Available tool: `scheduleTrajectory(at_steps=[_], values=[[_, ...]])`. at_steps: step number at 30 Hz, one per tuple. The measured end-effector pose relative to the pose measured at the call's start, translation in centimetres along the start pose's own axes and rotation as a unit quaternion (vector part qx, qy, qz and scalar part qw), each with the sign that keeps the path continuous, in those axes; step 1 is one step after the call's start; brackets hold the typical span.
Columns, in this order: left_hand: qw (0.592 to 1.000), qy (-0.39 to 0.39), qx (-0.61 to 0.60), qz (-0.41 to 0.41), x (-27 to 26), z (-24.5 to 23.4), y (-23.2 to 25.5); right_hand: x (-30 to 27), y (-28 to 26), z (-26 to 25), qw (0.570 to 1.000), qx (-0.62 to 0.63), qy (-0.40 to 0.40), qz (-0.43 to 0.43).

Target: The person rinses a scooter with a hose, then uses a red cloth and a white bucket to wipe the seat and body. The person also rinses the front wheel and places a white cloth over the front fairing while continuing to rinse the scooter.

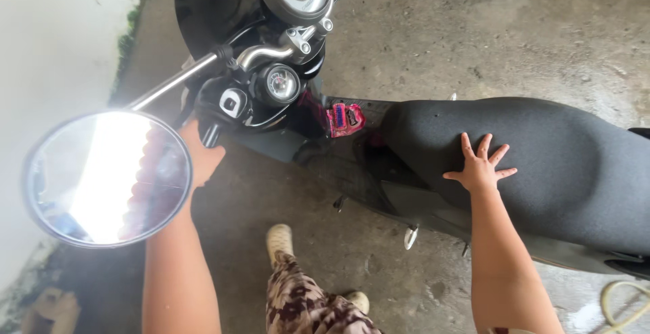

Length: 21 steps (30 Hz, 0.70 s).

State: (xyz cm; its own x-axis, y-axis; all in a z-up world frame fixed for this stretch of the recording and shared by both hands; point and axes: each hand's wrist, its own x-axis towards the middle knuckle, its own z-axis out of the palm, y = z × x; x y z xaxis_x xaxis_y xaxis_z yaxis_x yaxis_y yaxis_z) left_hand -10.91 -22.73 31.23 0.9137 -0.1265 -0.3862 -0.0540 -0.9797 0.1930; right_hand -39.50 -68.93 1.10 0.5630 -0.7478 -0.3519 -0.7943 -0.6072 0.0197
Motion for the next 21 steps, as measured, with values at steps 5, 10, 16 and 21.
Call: scheduleTrajectory(at_steps=[5,10,16,21], values=[[0.997,0.022,0.070,0.011,-2.3,1.6,4.0,0.2,5.5,-0.7,1.000,0.010,0.011,-0.016],[0.994,-0.023,0.067,-0.089,-5.0,4.1,7.0,0.7,10.6,-1.0,0.999,0.021,0.032,-0.035],[0.998,0.061,-0.025,0.018,-9.8,10.1,7.0,-1.3,17.0,-0.9,0.998,0.035,0.037,-0.044],[0.998,0.059,-0.038,-0.006,-15.0,13.8,8.4,-3.4,23.3,-1.0,0.998,0.003,0.014,-0.062]])
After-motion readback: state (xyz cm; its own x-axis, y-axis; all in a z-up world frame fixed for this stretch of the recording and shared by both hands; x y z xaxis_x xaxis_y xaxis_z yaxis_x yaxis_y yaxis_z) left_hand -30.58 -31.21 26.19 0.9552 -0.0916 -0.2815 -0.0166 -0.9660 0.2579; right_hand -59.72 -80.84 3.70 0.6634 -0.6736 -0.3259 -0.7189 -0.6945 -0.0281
